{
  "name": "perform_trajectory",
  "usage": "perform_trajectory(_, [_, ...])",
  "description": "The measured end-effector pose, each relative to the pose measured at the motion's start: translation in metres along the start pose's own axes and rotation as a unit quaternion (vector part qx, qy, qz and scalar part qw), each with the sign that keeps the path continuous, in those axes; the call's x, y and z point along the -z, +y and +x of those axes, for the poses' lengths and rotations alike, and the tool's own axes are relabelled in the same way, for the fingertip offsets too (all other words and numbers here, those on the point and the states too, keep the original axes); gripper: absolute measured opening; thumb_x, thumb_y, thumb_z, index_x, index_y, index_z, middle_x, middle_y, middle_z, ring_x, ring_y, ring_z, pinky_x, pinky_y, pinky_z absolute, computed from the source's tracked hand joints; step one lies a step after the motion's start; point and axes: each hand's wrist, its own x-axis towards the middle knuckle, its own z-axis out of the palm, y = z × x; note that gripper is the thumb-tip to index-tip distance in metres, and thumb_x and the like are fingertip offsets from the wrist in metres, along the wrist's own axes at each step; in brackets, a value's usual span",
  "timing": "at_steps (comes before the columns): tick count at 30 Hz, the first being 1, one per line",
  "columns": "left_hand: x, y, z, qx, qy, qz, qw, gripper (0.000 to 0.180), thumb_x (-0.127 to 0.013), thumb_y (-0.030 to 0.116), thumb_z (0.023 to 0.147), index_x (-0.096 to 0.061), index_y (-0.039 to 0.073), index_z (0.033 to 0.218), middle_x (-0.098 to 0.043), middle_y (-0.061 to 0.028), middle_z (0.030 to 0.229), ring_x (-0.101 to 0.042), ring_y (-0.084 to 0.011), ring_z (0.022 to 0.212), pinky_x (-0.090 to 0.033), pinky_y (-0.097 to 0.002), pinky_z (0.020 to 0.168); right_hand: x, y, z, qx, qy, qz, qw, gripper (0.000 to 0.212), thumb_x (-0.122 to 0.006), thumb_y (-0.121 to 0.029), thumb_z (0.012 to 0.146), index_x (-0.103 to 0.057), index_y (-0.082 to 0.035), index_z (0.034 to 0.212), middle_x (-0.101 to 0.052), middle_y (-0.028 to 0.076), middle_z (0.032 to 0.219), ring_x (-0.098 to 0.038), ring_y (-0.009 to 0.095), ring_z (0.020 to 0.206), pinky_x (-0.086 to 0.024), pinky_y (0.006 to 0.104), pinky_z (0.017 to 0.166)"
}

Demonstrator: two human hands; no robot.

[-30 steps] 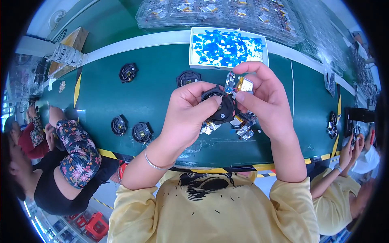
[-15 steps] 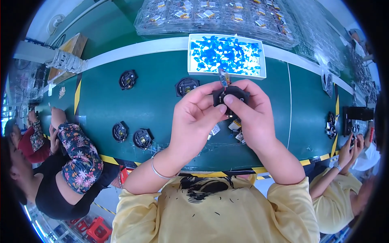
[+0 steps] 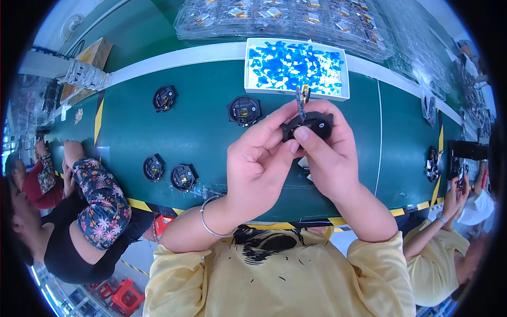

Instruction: The person assembles internal components into electronic device housings by hand, taking circuit boards, batteries, and plastic components from an assembly tray and inserting them into the housings.

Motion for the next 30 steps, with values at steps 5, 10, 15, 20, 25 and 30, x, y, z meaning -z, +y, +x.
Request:
perform_trajectory(5, [0.001, -0.002, 0.000, 0.001, 0.015, -0.026, 1.000, 0.042, -0.047, -0.007, 0.088, -0.038, -0.005, 0.130, -0.054, -0.0176, 0.119, -0.055, -0.0206, 0.108, -0.048, -0.0333, 0.091, 0.000, 0.000, 0.001, -0.009, -0.010, 0.019, 1.000, 0.022, -0.054, -0.003, 0.086, -0.047, -0.005, 0.107, -0.055, 0.005, 0.094, -0.055, 0.011, 0.083, -0.049, 0.0233, 0.070])
perform_trajectory(10, [-0.003, -0.005, -0.002, -0.057, 0.031, 0.069, 0.996, 0.041, -0.045, -0.013, 0.086, -0.044, -0.007, 0.126, -0.059, -0.0131, 0.110, -0.056, -0.0134, 0.101, -0.047, -0.0237, 0.083, -0.006, 0.007, -0.002, 0.031, 0.013, 0.050, 0.998, 0.020, -0.053, -0.002, 0.086, -0.047, -0.004, 0.105, -0.054, 0.005, 0.094, -0.054, 0.011, 0.082, -0.048, 0.0239, 0.070])
perform_trajectory(15, [-0.004, -0.004, 0.000, -0.073, 0.043, 0.111, 0.990, 0.039, -0.047, -0.011, 0.086, -0.043, -0.007, 0.125, -0.060, -0.0145, 0.109, -0.057, -0.0131, 0.098, -0.047, -0.0229, 0.080, -0.008, 0.012, 0.003, 0.047, 0.011, 0.084, 0.995, 0.018, -0.054, -0.002, 0.086, -0.049, -0.004, 0.103, -0.054, 0.004, 0.093, -0.053, 0.011, 0.082, -0.044, 0.0248, 0.072])
perform_trajectory(20, [-0.005, 0.001, 0.001, -0.067, 0.045, 0.143, 0.986, 0.040, -0.047, -0.010, 0.087, -0.040, -0.008, 0.126, -0.059, -0.0164, 0.110, -0.058, -0.0131, 0.096, -0.048, -0.0226, 0.078, -0.014, 0.012, 0.003, 0.051, 0.039, 0.094, 0.993, 0.017, -0.058, -0.002, 0.084, -0.052, -0.003, 0.100, -0.055, 0.002, 0.089, -0.051, 0.006, 0.077, -0.043, 0.0203, 0.068])
perform_trajectory(25, [-0.001, -0.004, 0.004, -0.034, 0.034, 0.046, 0.998, 0.041, -0.046, -0.008, 0.088, -0.038, -0.006, 0.128, -0.057, -0.0169, 0.113, -0.057, -0.0168, 0.101, -0.049, -0.0280, 0.084, -0.002, 0.005, 0.007, -0.002, 0.000, 0.054, 0.999, 0.018, -0.055, -0.002, 0.085, -0.050, -0.006, 0.102, -0.054, 0.003, 0.090, -0.054, 0.010, 0.080, -0.046, 0.0255, 0.070])
perform_trajectory(30, [0.002, -0.009, 0.001, -0.028, 0.010, 0.042, 0.999, 0.043, -0.045, -0.008, 0.088, -0.037, -0.005, 0.129, -0.057, -0.0165, 0.114, -0.057, -0.0177, 0.103, -0.049, -0.0299, 0.086, 0.002, 0.004, 0.002, 0.015, -0.005, 0.026, 1.000, 0.021, -0.056, 0.002, 0.083, -0.051, -0.005, 0.103, -0.055, 0.003, 0.095, -0.054, 0.009, 0.086, -0.046, 0.0236, 0.073])
